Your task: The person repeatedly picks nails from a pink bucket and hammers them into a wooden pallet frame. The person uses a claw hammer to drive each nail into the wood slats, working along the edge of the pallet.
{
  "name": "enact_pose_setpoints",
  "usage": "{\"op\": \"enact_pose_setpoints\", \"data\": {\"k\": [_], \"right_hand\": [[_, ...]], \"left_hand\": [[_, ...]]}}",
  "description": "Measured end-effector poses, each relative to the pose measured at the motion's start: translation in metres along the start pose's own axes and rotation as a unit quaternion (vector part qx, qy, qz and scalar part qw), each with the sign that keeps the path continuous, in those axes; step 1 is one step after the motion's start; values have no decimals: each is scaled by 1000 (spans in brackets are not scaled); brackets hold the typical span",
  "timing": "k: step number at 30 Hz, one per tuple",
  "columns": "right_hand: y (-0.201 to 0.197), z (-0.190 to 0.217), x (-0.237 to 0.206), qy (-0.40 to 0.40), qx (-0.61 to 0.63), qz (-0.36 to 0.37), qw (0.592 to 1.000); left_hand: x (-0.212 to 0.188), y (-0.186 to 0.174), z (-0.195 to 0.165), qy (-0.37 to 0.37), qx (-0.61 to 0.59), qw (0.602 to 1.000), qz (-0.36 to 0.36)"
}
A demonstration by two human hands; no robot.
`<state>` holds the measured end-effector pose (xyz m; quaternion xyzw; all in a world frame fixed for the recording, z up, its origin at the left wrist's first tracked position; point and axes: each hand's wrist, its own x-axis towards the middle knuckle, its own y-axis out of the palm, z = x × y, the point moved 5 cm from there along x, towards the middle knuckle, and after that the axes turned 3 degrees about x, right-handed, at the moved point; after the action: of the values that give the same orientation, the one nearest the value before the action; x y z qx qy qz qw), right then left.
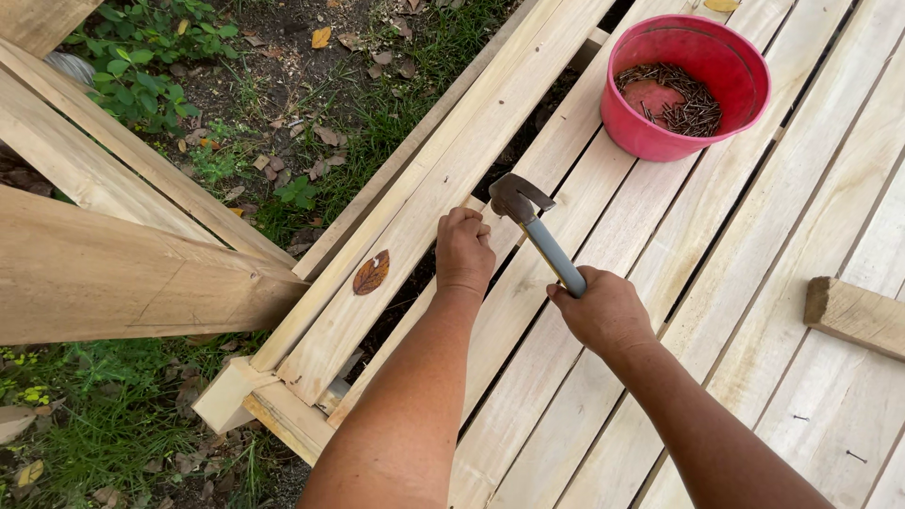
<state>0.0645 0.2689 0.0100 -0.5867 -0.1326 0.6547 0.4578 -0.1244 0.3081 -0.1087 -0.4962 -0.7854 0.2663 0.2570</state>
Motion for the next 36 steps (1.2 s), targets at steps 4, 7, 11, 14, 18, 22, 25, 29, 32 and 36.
{"op": "enact_pose_setpoints", "data": {"k": [4,7,11,14,18,22,25,29,32,36], "right_hand": [[2,-8,-7,8,84,-17,996],[8,-4,-7,14,60,-8,998],[2,3,-4,18,20,1,1000],[-3,-2,-9,8,87,-17,996],[6,-5,-15,-4,131,-29,991],[15,-7,-4,42,31,13,999],[14,-10,0,18,51,16,998],[16,-19,-2,17,131,-10,991],[21,-19,4,44,74,12,996],[10,-18,16,45,56,25,997]], "left_hand": [[-1,-1,-1,-28,7,998,49],[-4,-3,-2,-29,15,998,44],[-4,-4,0,-6,20,999,48],[-4,-1,3,-12,22,997,67],[-2,2,5,-16,24,997,75],[0,3,5,-7,49,993,104],[-2,-1,7,-5,46,993,107],[-3,-2,6,-10,58,992,107],[-2,-5,2,-1,77,991,105],[7,-9,-3,-11,115,983,144]]}}
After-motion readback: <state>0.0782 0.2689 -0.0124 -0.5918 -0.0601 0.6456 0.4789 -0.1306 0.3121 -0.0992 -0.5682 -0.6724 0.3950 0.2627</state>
